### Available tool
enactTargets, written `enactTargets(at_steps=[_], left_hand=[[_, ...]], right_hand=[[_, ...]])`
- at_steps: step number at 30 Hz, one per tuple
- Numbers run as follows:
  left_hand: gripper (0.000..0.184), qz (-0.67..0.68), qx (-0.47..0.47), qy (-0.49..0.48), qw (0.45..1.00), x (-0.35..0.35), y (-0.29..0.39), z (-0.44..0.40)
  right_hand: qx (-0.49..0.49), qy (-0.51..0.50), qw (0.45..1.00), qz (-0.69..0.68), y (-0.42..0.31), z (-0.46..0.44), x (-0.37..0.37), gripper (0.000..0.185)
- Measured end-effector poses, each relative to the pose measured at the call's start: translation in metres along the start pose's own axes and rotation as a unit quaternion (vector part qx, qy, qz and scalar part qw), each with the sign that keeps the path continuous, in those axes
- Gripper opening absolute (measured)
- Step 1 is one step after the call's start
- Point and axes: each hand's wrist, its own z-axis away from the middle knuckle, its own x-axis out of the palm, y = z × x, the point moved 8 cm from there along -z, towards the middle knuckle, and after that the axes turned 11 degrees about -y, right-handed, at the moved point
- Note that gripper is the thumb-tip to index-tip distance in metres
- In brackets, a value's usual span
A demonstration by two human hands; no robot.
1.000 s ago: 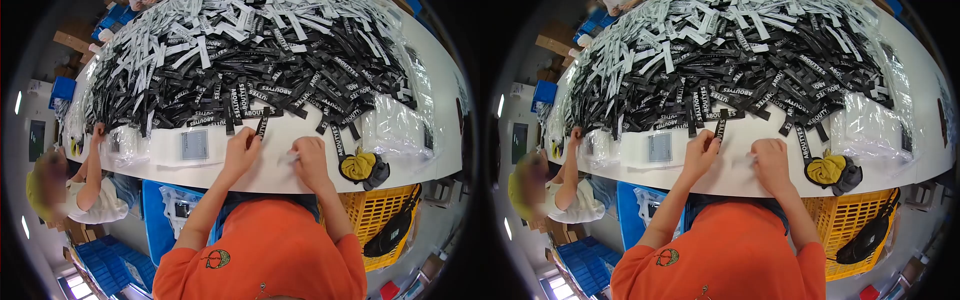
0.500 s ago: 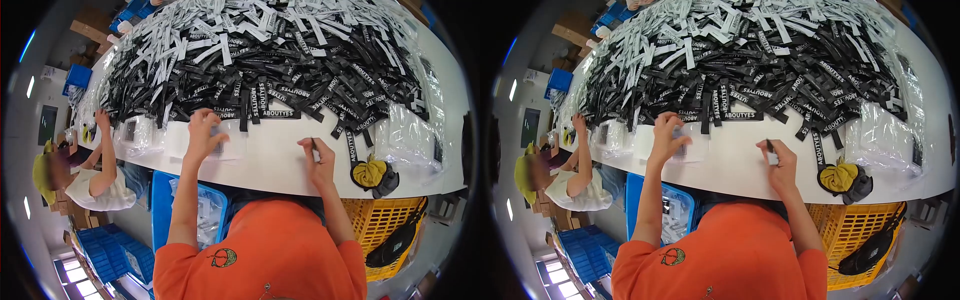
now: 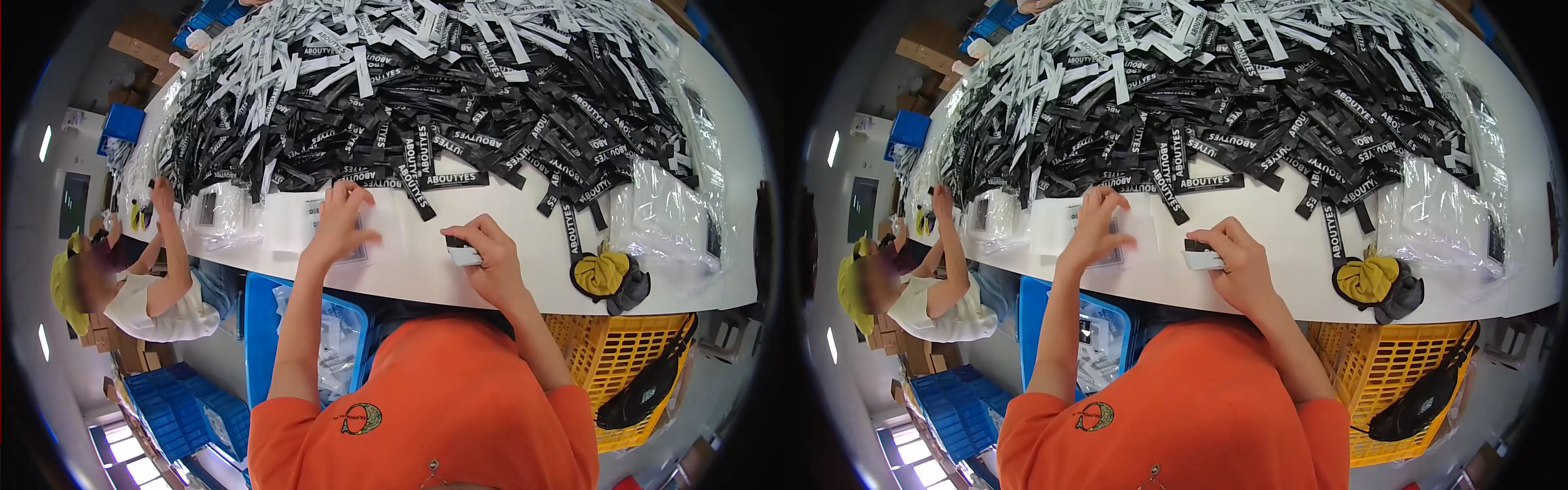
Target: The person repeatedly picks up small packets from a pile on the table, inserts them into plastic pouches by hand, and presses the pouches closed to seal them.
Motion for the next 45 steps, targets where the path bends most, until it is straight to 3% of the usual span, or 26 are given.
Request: enactTargets(at_steps=[1,2,5,6,9,10,13,14,17,18,22,23,24,25,26,28,30,33,34,36,39,40,41,44,45], left_hand=[[0.055,0.029,-0.003,0.007,1.0,0.0,-0.011,-0.007],[0.037,-0.004,0.053,0.082,0.995,-0.007,-0.011,-0.011],[0.018,0.127,-0.068,0.066,0.987,-0.022,-0.007,-0.01],[0.01,0.165,-0.025,0.083,0.982,-0.032,0.019,-0.004],[0.011,0.249,0.008,0.031,0.968,-0.027,0.074,0.012],[0.011,0.256,0.055,0.048,0.964,-0.024,0.09,0.016],[0.012,0.218,0.086,0.039,0.971,-0.017,0.112,0.024],[0.015,0.172,0.082,0.068,0.979,-0.017,0.116,0.026],[0.023,-0.035,0.243,0.113,0.963,-0.011,0.156,0.038],[0.027,-0.064,0.263,0.067,0.96,-0.002,0.159,0.038],[0.019,0.025,0.251,0.08,0.964,0.0,0.156,0.024],[0.017,0.102,0.241,0.05,0.964,0.002,0.152,0.018],[0.015,0.179,0.228,0.018,0.957,0.006,0.147,0.012],[0.013,0.255,0.214,-0.013,0.943,0.011,0.143,0.007],[0.007,0.431,0.132,-0.063,0.89,0.028,0.13,0.003],[0.012,0.502,0.125,-0.055,0.854,0.038,0.131,-0.004],[0.02,0.591,0.139,-0.053,0.793,0.052,0.13,-0.007],[0.021,0.712,0.093,-0.033,0.696,0.062,0.127,-0.009],[0.023,0.705,0.074,-0.028,0.705,0.068,0.124,-0.009],[0.026,0.69,0.037,-0.018,0.723,0.074,0.121,-0.01],[0.032,0.822,0.04,-0.114,0.557,0.069,0.141,-0.002],[0.036,0.825,-0.046,-0.039,0.563,0.077,0.126,-0.001],[0.038,0.809,-0.031,-0.039,0.585,0.074,0.127,-0.001],[0.049,0.763,0.019,-0.038,0.646,0.061,0.131,-0.002],[0.054,0.748,0.041,-0.04,0.661,0.058,0.132,-0.003]], right_hand=[[0.003,-0.001,1.0,0.002,-0.002,0.0,0.0,0.048],[0.006,-0.001,1.0,0.005,-0.003,0.001,-0.001,0.047],[0.01,0.007,1.0,-0.01,0.0,0.007,-0.002,0.046],[0.01,0.023,1.0,-0.017,-0.003,0.008,-0.006,0.046],[-0.008,0.089,0.994,-0.062,-0.015,0.003,-0.013,0.043],[-0.027,0.085,0.993,-0.081,-0.016,0.002,-0.014,0.028],[0.016,0.046,0.991,-0.125,-0.003,0.005,-0.015,0.012],[0.058,0.034,0.982,-0.179,0.007,0.008,-0.013,0.009],[0.178,-0.001,0.926,-0.334,0.034,0.018,-0.003,0.01],[0.173,-0.002,0.922,-0.345,0.031,0.018,-0.002,0.011],[0.12,-0.038,0.929,-0.349,0.004,0.014,-0.005,0.011],[0.1,-0.053,0.934,-0.34,-0.002,0.013,-0.007,0.01],[0.16,-0.056,0.899,-0.403,0.008,0.013,0.0,0.008],[0.231,-0.029,0.835,-0.499,0.017,0.018,0.002,0.01],[0.188,-0.007,0.872,-0.452,0.012,0.008,-0.011,0.013],[0.115,0.003,0.903,-0.415,0.002,-0.004,-0.022,0.016],[0.057,-0.022,0.895,-0.441,0.01,-0.005,-0.012,0.017],[0.073,-0.015,0.835,-0.545,0.027,0.004,0.004,0.018],[0.076,-0.013,0.786,-0.613,0.028,0.003,0.009,0.021],[0.096,0.005,0.772,-0.629,0.03,0.002,0.018,0.024],[0.139,0.006,0.73,-0.669,0.028,0.003,0.027,0.027],[0.159,-0.003,0.716,-0.679,0.026,0.004,0.031,0.028],[0.178,-0.015,0.704,-0.688,0.026,0.004,0.034,0.029],[0.085,-0.051,0.749,-0.655,0.019,-0.004,0.018,0.016],[0.012,0.017,0.882,-0.471,0.014,-0.007,-0.005,0.012]])
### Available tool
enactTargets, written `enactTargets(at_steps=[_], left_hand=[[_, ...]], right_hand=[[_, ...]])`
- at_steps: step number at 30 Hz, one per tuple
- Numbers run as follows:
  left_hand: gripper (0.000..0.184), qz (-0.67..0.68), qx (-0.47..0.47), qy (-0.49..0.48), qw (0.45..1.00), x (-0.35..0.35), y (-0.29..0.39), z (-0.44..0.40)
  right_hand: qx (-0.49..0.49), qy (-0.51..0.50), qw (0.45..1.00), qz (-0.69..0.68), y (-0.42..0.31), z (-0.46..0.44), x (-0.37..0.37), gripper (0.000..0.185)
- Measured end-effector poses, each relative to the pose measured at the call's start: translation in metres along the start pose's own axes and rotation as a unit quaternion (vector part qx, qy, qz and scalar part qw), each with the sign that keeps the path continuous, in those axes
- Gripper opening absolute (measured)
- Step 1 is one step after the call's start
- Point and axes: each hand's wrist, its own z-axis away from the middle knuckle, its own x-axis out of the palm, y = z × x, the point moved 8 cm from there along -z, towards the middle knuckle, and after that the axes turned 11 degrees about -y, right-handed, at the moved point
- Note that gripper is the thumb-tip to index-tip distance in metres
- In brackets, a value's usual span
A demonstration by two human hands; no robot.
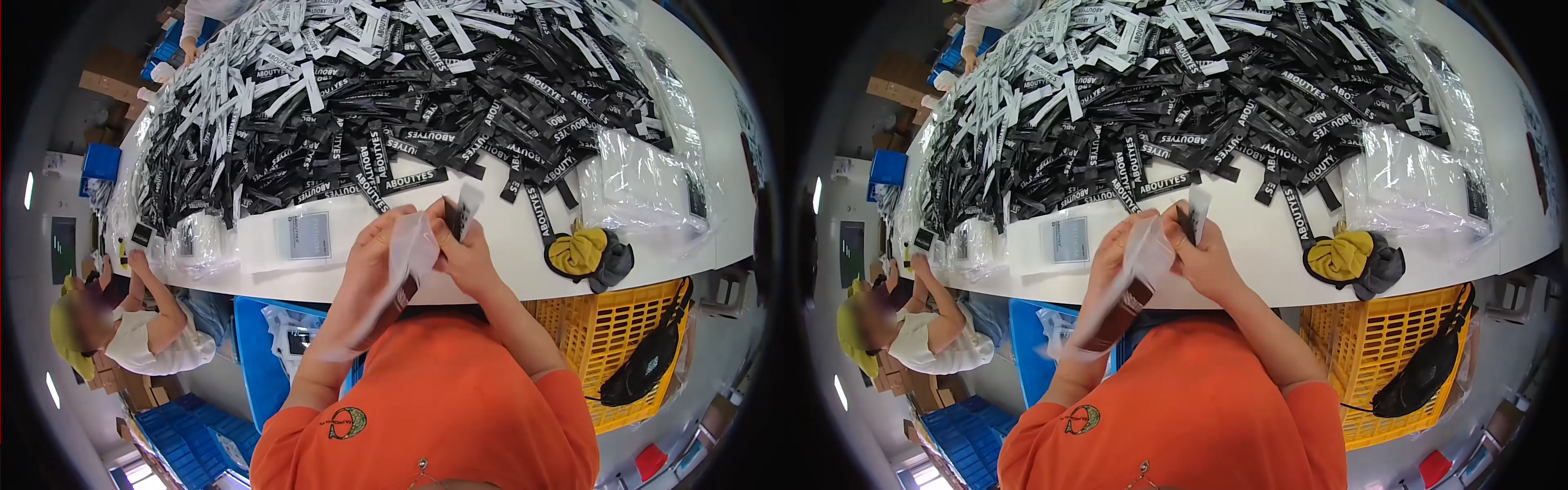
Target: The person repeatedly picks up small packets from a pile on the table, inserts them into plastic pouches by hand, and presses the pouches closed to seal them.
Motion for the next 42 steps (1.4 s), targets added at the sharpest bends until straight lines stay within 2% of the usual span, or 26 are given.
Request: enactTargets(at_steps=[1,2,3,5,6,7,9,12,14,17,19,20,21,23,24,25,28,29,31,32,34,35,37,39,40,42], left_hand=[[0.063,-0.014,0.015,-0.029,0.999,-0.001,0.003,-0.008],[0.069,-0.047,-0.004,-0.062,0.997,0.001,0.005,-0.011],[0.076,-0.097,-0.061,-0.107,0.988,0.006,0.003,-0.008],[0.091,-0.215,-0.171,-0.203,0.94,0.017,-0.003,0.006],[0.088,-0.256,-0.195,-0.24,0.916,0.024,-0.003,0.014],[0.086,-0.374,-0.153,-0.201,0.892,0.023,0.011,0.011],[0.081,-0.587,-0.062,-0.11,0.799,0.028,0.044,0.009],[0.08,-0.758,-0.026,-0.091,0.645,0.04,0.059,0.015],[0.083,-0.787,0.024,-0.102,0.608,0.048,0.061,0.015],[0.087,-0.819,0.067,-0.116,0.558,0.055,0.052,0.015],[0.091,-0.831,0.06,-0.117,0.54,0.051,0.039,0.011],[0.092,-0.823,0.058,-0.114,0.553,0.047,0.036,0.01],[0.094,-0.815,0.056,-0.11,0.566,0.042,0.033,0.009],[0.096,-0.805,0.065,-0.089,0.583,0.036,0.034,0.009],[0.098,-0.803,0.075,-0.071,0.587,0.034,0.038,0.01],[0.099,-0.8,0.085,-0.052,0.591,0.031,0.04,0.011],[0.1,-0.803,0.104,-0.029,0.586,0.032,0.037,0.009],[0.102,-0.8,0.116,-0.027,0.588,0.038,0.034,0.007],[0.105,-0.794,0.137,-0.024,0.592,0.05,0.032,0.006],[0.095,-0.756,0.115,-0.026,0.644,0.049,0.035,0.004],[0.076,-0.673,0.069,-0.028,0.736,0.043,0.043,0.004],[0.06,-0.579,0.051,-0.015,0.813,0.024,0.039,0.002],[0.028,-0.366,0.013,0.015,0.93,-0.015,0.021,0.0],[0.01,-0.456,0.063,0.04,0.887,-0.008,0.032,0.003],[0.005,-0.498,0.086,0.052,0.861,0.0,0.037,0.004],[0.005,-0.519,0.098,0.074,0.846,0.008,0.042,0.007]], right_hand=[[-0.102,0.025,0.969,0.225,-0.024,0.0,0.001,0.012],[-0.143,0.013,0.922,0.36,-0.035,0.004,0.008,0.026],[-0.19,0.018,0.855,0.483,-0.046,0.01,0.014,0.043],[-0.184,-0.017,0.858,0.48,-0.042,0.014,0.018,0.04],[-0.182,-0.033,0.858,0.479,-0.043,0.013,0.019,0.039],[-0.196,-0.017,0.856,0.478,-0.053,0.015,0.015,0.037],[-0.137,0.011,0.806,0.575,-0.062,0.017,0.001,0.035],[-0.074,-0.01,0.724,0.685,-0.057,0.015,-0.004,0.024],[-0.031,-0.045,0.651,0.757,-0.049,0.014,-0.002,0.019],[-0.029,-0.045,0.587,0.808,-0.046,0.009,0.01,0.025],[-0.058,-0.065,0.63,0.772,-0.041,0.007,0.027,0.032],[-0.072,-0.075,0.65,0.753,-0.04,0.006,0.033,0.036],[-0.032,-0.115,0.724,0.679,-0.036,0.006,0.027,0.047],[-0.065,-0.086,0.875,0.472,-0.051,0.007,0.013,0.046],[-0.079,-0.071,0.929,0.355,-0.055,0.009,0.004,0.046],[-0.059,-0.017,0.95,0.307,-0.049,0.014,-0.013,0.046],[0.027,-0.01,0.917,0.398,-0.037,0.025,-0.004,0.041],[-0.003,-0.034,0.917,0.398,-0.031,0.025,0.01,0.038],[-0.061,-0.009,0.892,0.448,-0.026,0.031,0.015,0.03],[-0.091,0.0,0.876,0.473,-0.028,0.03,0.012,0.029],[-0.038,0.023,0.922,0.384,-0.03,0.026,-0.01,0.026],[-0.013,0.035,0.941,0.337,-0.03,0.024,-0.017,0.025],[0.012,0.008,0.938,0.346,-0.029,0.022,-0.015,0.024],[0.063,-0.018,0.93,0.361,-0.027,0.022,-0.01,0.025],[0.051,-0.007,0.939,0.34,-0.029,0.022,-0.012,0.025],[0.027,0.012,0.955,0.297,-0.032,0.021,-0.017,0.026]])
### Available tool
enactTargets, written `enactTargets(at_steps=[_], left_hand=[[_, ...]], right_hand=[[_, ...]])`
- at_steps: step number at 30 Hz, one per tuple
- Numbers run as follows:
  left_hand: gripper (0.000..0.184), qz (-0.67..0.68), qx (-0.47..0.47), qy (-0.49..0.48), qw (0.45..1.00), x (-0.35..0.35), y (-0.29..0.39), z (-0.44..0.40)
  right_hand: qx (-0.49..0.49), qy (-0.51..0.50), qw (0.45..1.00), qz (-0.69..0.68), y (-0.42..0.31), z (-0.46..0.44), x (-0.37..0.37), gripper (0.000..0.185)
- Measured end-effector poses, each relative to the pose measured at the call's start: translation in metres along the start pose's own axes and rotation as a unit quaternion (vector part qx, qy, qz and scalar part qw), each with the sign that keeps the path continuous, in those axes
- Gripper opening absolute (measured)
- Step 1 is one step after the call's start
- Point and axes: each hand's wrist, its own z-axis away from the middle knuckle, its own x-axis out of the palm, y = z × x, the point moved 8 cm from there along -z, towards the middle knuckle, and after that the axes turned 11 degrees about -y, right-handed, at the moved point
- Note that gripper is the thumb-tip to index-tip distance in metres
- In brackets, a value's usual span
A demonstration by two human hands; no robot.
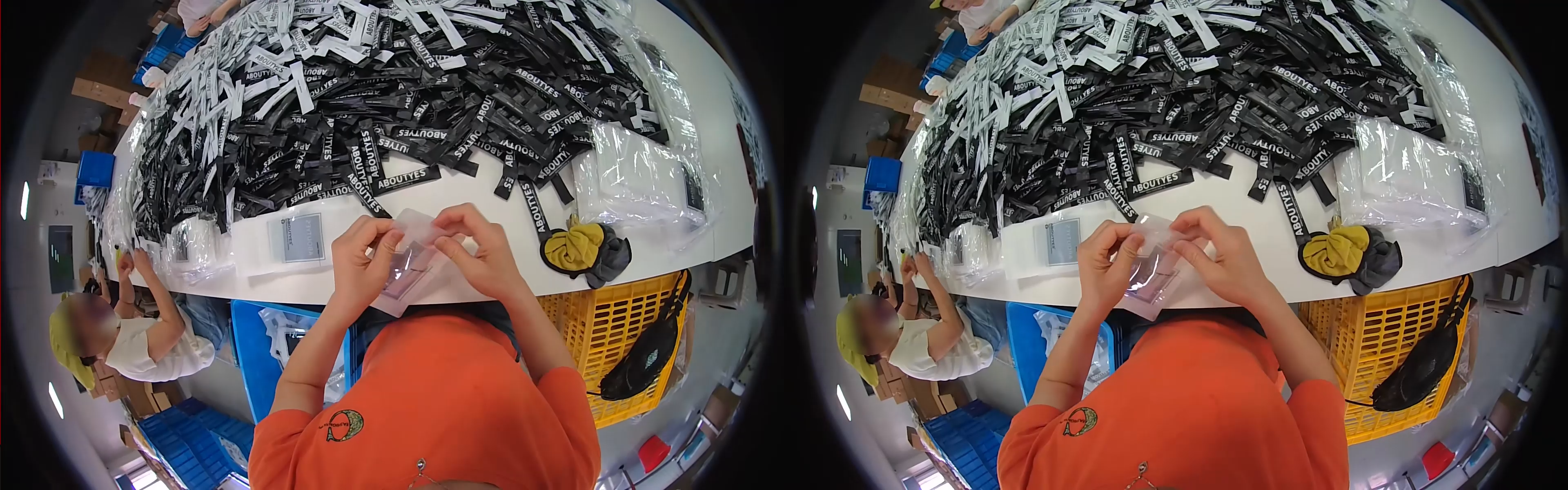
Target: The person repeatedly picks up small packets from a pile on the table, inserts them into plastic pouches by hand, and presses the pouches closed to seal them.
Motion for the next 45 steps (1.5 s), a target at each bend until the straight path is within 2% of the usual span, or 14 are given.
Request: enactTargets(at_steps=[3,6,9,12,13,19,25,29,32,34,36,38,41,45], left_hand=[[0.006,-0.043,0.011,0.007,0.999,-0.001,0.005,0.003],[0.008,0.015,0.0,0.014,1.0,-0.001,-0.006,0.005],[0.009,0.126,-0.033,0.021,0.991,-0.003,-0.015,0.008],[0.011,0.209,-0.055,-0.026,0.976,0.011,-0.015,0.006],[0.011,0.232,-0.061,-0.046,0.97,0.018,-0.015,0.006],[0.01,0.153,-0.029,-0.046,0.987,0.023,-0.016,0.002],[0.022,0.403,-0.118,-0.056,0.906,0.003,-0.059,0.033],[0.029,0.219,-0.132,-0.117,0.96,-0.064,-0.081,0.082],[0.023,0.114,-0.293,-0.191,0.93,-0.124,-0.102,0.139],[0.024,0.016,-0.404,-0.185,0.896,-0.153,-0.109,0.174],[0.028,-0.216,-0.428,-0.243,0.843,-0.171,-0.115,0.189],[0.03,-0.232,-0.349,-0.182,0.89,-0.173,-0.103,0.186],[0.033,-0.146,-0.239,-0.154,0.948,-0.147,-0.066,0.157],[0.034,-0.026,-0.11,-0.192,0.975,-0.077,-0.028,0.09]], right_hand=[[0.003,-0.072,0.983,0.169,-0.006,-0.002,0.008,0.024],[0.021,0.02,0.998,-0.058,0.008,0.0,-0.004,0.025],[-0.048,0.117,0.989,0.076,-0.004,0.001,-0.022,0.021],[0.018,0.017,1.0,0.009,0.015,0.0,0.0,0.018],[0.008,0.044,0.999,0.025,0.011,0.001,0.001,0.012],[-0.059,0.123,0.982,0.132,-0.011,0.0,0.009,0.016],[0.071,0.03,0.981,-0.176,0.019,0.003,0.04,0.018],[0.01,-0.237,0.971,0.009,-0.001,-0.029,0.06,0.017],[-0.148,0.047,0.958,0.242,-0.005,-0.086,-0.007,0.016],[-0.16,0.119,0.885,0.421,-0.033,-0.13,-0.05,0.048],[-0.141,0.178,0.805,0.547,-0.031,-0.168,-0.076,0.069],[-0.179,0.192,0.746,0.612,-0.009,-0.194,-0.09,0.063],[-0.07,0.094,0.773,0.623,0.038,-0.214,-0.094,0.046],[-0.063,0.133,0.747,0.648,0.024,-0.184,-0.09,0.028]])
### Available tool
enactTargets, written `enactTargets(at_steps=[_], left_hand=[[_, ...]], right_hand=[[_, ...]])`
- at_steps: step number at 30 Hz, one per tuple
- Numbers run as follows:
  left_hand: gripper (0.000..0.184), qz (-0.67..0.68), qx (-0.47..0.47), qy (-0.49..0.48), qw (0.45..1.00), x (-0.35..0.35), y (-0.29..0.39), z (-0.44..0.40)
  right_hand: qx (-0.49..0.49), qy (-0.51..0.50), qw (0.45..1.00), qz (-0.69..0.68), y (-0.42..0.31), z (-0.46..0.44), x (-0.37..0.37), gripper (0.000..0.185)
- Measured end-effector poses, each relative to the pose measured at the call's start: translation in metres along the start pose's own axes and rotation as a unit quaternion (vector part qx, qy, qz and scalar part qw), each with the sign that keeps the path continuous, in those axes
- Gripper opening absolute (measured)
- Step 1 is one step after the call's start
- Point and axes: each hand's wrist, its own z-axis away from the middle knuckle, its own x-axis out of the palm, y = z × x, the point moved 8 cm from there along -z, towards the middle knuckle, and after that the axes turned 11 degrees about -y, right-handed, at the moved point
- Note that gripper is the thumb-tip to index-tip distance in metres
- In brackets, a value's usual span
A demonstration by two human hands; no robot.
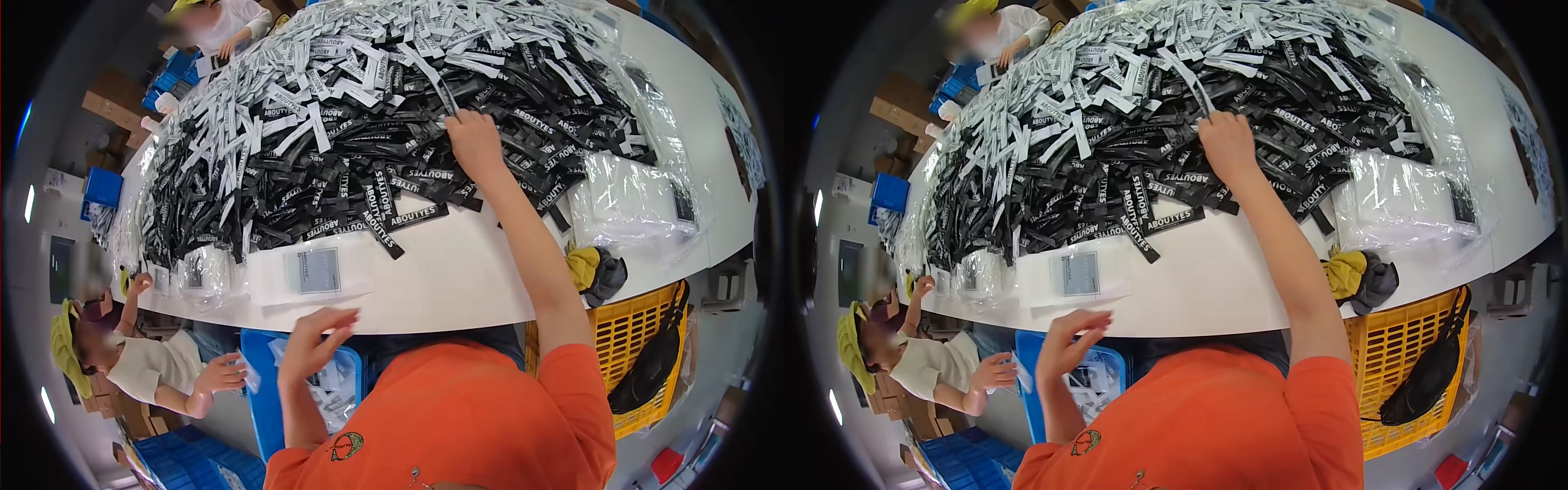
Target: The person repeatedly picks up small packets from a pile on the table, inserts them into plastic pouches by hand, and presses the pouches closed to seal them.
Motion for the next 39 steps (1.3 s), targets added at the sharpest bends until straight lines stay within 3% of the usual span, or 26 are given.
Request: enactTargets(at_steps=[3,5,7,9,10,12,13,15,16,17,18,19,20,21,22,23,24,25,26,27,28,31,32,35,36,39], left_hand=[[0.032,0.13,0.057,-0.022,0.99,0.036,0.012,-0.068],[0.041,0.228,0.109,0.001,0.968,0.063,0.013,-0.118],[0.046,0.449,0.152,0.006,0.88,0.087,0.024,-0.158],[0.039,0.532,0.097,-0.064,0.839,0.098,0.033,-0.169],[0.038,0.569,0.068,-0.099,0.813,0.107,0.036,-0.17],[0.03,0.536,0.095,0.019,0.839,0.104,0.01,-0.179],[0.03,0.503,0.132,0.081,0.85,0.093,0.003,-0.178],[0.023,0.428,0.11,0.003,0.897,0.089,-0.004,-0.17],[0.023,0.32,0.08,0.025,0.944,0.093,0.015,-0.164],[0.023,0.208,0.047,0.046,0.976,0.095,0.024,-0.157],[0.034,0.095,0.082,-0.079,0.989,0.11,0.033,-0.154],[0.04,0.118,0.081,-0.092,0.985,0.109,0.033,-0.146],[0.045,0.14,0.081,-0.105,0.981,0.108,0.034,-0.138],[0.051,0.162,0.082,-0.119,0.976,0.104,0.035,-0.132],[0.057,0.033,0.134,-0.142,0.98,0.09,0.038,-0.123],[0.058,-0.026,0.15,-0.043,0.987,0.061,0.034,-0.116],[0.059,-0.083,0.163,0.054,0.982,0.036,0.028,-0.106],[0.068,-0.187,0.142,0.152,0.96,0.005,0.014,-0.1],[0.071,-0.254,0.09,0.205,0.941,-0.02,0.006,-0.095],[0.071,-0.293,0.022,0.198,0.935,-0.033,-0.008,-0.093],[0.072,-0.331,-0.045,0.19,0.923,-0.042,-0.023,-0.092],[0.067,-0.294,-0.051,0.178,0.938,-0.054,-0.043,-0.103],[0.055,-0.301,-0.009,0.206,0.931,-0.059,-0.04,-0.102],[0.044,-0.324,0.022,0.23,0.917,-0.071,-0.037,-0.103],[0.028,-0.34,0.029,0.214,0.915,-0.076,-0.028,-0.102],[0.012,-0.094,-0.004,0.202,0.975,-0.062,0.005,-0.082]], right_hand=[[0.023,0.081,0.996,-0.026,-0.022,0.05,-0.064,0.01],[0.048,0.011,0.977,-0.209,-0.035,0.09,-0.071,0.02],[0.065,-0.087,0.856,-0.506,-0.055,0.133,-0.045,0.027],[0.143,-0.237,0.666,-0.693,-0.086,0.177,-0.021,0.026],[0.165,-0.209,0.669,-0.694,-0.086,0.189,-0.026,0.025],[0.208,-0.154,0.67,-0.695,-0.083,0.204,-0.034,0.023],[0.174,-0.1,0.776,-0.599,-0.073,0.203,-0.043,0.036],[0.176,-0.008,0.805,-0.566,-0.065,0.199,-0.056,0.052],[0.147,-0.022,0.814,-0.562,-0.072,0.193,-0.051,0.061],[0.131,-0.012,0.781,-0.611,-0.082,0.189,-0.043,0.049],[0.137,-0.093,0.693,-0.702,-0.095,0.188,-0.029,0.041],[0.139,-0.173,0.59,-0.776,-0.112,0.188,-0.02,0.034],[0.167,-0.189,0.595,-0.763,-0.112,0.19,-0.015,0.022],[0.161,-0.127,0.611,-0.765,-0.106,0.189,-0.023,0.02],[0.157,-0.065,0.623,-0.764,-0.099,0.191,-0.033,0.019],[0.155,-0.001,0.632,-0.759,-0.091,0.193,-0.043,0.017],[0.14,0.088,0.703,-0.692,-0.08,0.193,-0.065,0.009],[0.087,0.106,0.814,-0.564,-0.071,0.192,-0.08,0.005],[0.097,0.063,0.851,-0.513,-0.066,0.189,-0.075,0.006],[0.105,0.022,0.882,-0.459,-0.064,0.185,-0.07,0.009],[0.094,0.01,0.883,-0.46,-0.067,0.184,-0.06,0.01],[0.075,-0.014,0.874,-0.48,-0.073,0.177,-0.04,0.015],[0.08,-0.021,0.862,-0.5,-0.076,0.18,-0.04,0.016],[0.077,-0.035,0.858,-0.507,-0.085,0.18,-0.049,0.023],[0.073,-0.04,0.863,-0.498,-0.088,0.178,-0.052,0.025],[0.038,-0.041,0.854,-0.518,-0.107,0.167,-0.062,0.033]])
